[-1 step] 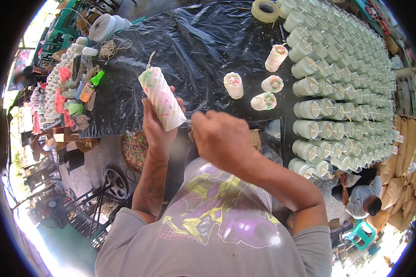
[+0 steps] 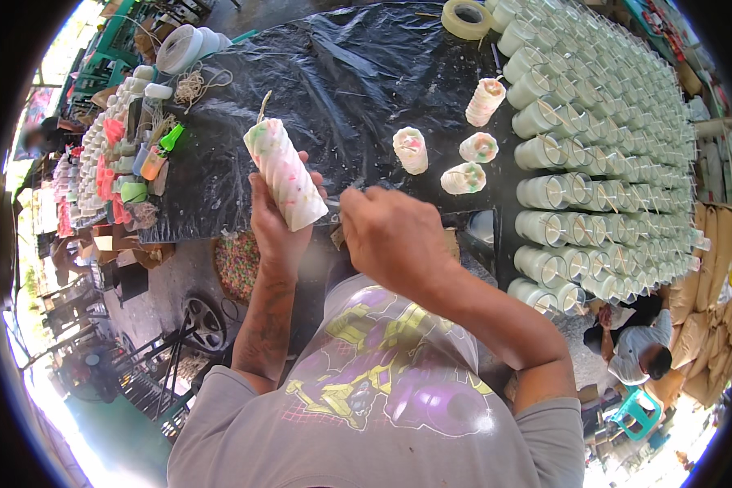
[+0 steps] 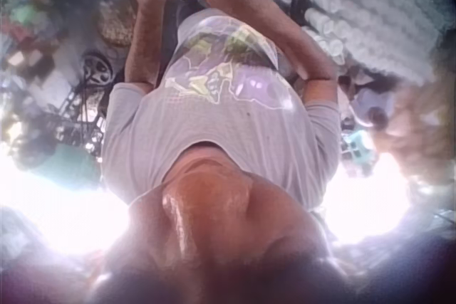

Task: The person trims the wicks of several spiral-patterned candles using a small blade. They hold each candle, cut the wick, and place the finished candle on a table alongside others.

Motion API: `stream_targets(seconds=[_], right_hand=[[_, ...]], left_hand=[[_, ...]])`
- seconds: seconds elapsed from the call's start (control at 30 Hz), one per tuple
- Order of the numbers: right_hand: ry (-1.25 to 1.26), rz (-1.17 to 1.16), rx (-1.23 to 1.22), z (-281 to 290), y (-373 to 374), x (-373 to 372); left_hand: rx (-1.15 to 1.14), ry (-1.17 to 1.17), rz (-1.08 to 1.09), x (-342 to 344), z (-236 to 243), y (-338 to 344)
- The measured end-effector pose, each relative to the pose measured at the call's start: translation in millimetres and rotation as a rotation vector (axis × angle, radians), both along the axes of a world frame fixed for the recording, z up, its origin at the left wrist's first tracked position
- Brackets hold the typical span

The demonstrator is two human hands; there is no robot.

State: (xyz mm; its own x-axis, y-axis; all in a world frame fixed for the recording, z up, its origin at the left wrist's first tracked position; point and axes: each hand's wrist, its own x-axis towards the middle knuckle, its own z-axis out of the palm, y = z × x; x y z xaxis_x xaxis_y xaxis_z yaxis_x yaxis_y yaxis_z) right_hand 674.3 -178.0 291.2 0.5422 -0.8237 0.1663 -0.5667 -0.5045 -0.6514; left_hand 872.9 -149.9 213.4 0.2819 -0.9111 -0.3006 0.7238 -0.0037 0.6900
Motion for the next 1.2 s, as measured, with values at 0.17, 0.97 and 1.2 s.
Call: stream_targets(seconds=[0.17, 0.97, 1.2], right_hand=[[0.039, -0.019, -0.024, -10.7, -2.8, 9.4], [0.052, 0.027, 0.021, -2.8, 15.0, -0.6], [0.054, -0.038, 0.034, -18.9, 0.8, 10.2]], left_hand=[[-0.097, 0.006, -0.049, 0.6, -9.9, 3.9], [-0.16, 0.06, -0.027, 8.3, -17.8, 1.2], [-0.134, 0.127, -0.073, 10.7, -26.6, 0.6]])
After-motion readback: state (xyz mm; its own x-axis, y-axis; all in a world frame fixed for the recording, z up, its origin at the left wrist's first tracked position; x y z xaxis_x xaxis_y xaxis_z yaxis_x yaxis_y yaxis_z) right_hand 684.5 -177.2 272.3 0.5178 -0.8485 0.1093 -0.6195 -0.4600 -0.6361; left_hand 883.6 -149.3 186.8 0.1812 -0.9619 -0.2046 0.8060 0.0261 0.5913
